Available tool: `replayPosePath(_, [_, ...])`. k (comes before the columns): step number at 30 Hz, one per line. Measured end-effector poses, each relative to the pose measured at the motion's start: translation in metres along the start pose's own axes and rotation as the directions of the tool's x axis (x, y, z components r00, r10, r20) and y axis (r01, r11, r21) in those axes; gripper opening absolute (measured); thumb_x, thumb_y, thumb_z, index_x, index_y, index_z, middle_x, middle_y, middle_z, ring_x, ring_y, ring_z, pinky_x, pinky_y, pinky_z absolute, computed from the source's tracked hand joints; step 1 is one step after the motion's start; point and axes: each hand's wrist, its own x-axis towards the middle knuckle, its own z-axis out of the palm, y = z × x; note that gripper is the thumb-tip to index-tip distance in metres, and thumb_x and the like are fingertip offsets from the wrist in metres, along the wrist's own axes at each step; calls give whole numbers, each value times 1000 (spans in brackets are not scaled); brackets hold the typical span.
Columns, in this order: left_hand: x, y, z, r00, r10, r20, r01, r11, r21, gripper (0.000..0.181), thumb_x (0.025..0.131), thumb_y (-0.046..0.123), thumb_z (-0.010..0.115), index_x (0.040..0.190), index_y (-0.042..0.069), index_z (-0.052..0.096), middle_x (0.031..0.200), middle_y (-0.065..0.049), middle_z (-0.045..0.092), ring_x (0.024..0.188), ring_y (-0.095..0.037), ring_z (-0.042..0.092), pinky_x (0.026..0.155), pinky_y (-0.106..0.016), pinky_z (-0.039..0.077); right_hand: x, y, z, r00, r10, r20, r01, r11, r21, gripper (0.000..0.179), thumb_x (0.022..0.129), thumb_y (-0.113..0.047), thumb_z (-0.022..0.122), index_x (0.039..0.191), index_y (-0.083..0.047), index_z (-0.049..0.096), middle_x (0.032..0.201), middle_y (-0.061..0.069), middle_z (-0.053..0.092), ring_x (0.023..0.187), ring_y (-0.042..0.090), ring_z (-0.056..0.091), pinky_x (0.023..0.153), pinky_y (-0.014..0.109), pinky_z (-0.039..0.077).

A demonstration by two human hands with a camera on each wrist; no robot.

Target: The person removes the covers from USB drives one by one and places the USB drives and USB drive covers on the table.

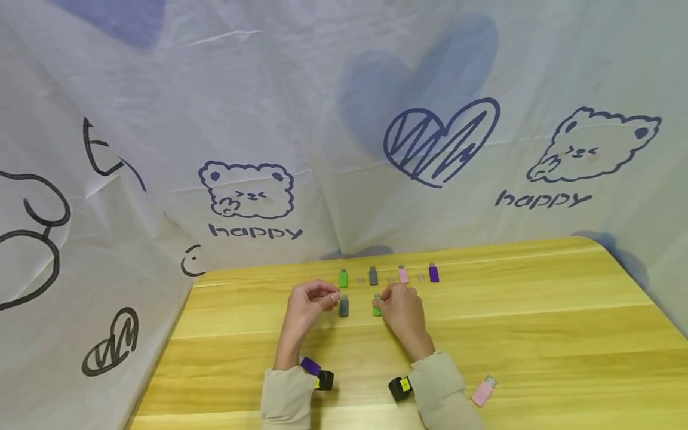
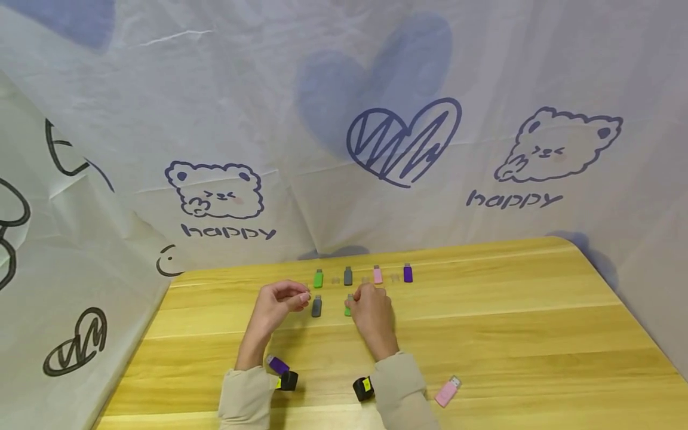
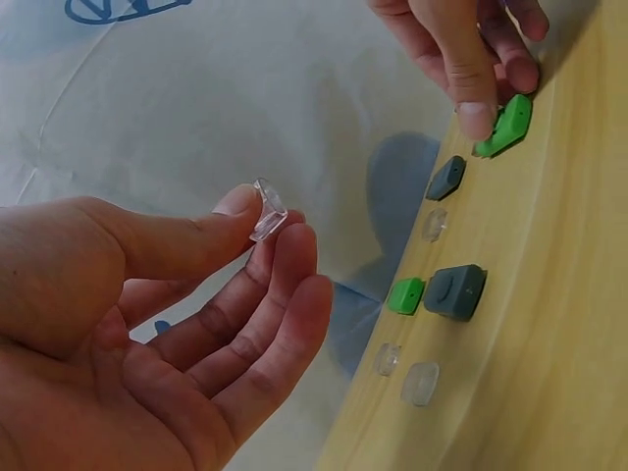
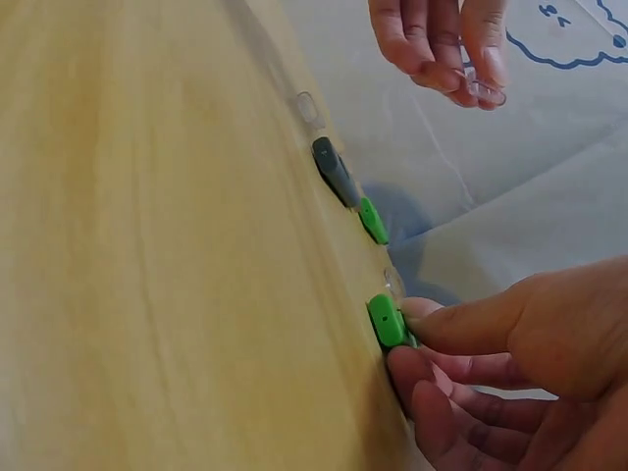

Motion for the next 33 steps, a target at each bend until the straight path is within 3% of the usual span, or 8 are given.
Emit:
replayPosePath(6, [5,-15,6,1000,24,14,-25,999,46,4,92,-5,73,94,-4,76,87,-16,74,80,-36,72,76,-51,61,-1,0,-4,1000,0,16,0,1000,9,18,86,-17,85,80,-5,73,75,4,70,63,19,64,57,35,54])
replayPosePath(12, [13,-21,14,995,74,66,-84,984,156,6,94,-1,72,94,-3,78,87,-13,75,77,-33,70,69,-47,60,-5,-3,-24,999,-10,32,7,998,66,18,92,-21,80,89,-4,74,76,3,70,68,18,66,61,35,55])
replayPosePath(19, [20,-24,29,994,66,86,-94,925,367,6,92,1,75,89,3,80,86,-6,75,77,-16,66,68,-29,56,-11,2,-50,999,31,36,-37,984,176,14,93,-15,78,95,-1,76,80,7,71,68,18,68,60,31,55])
replayPosePath(26, [23,-26,44,988,53,147,-118,870,479,6,89,3,79,84,6,82,85,-4,75,80,-18,67,70,-32,57,-12,15,-64,999,49,12,-51,976,212,12,94,-12,77,94,-1,75,81,12,73,69,27,73,57,28,53])
replayPosePath(33, [23,-24,54,987,42,154,-120,828,547,7,88,3,80,83,7,82,87,-4,76,84,-22,69,74,-39,59,-9,23,-72,997,80,-5,-77,974,215,10,93,-11,77,90,-2,75,79,11,73,70,28,73,56,26,52])
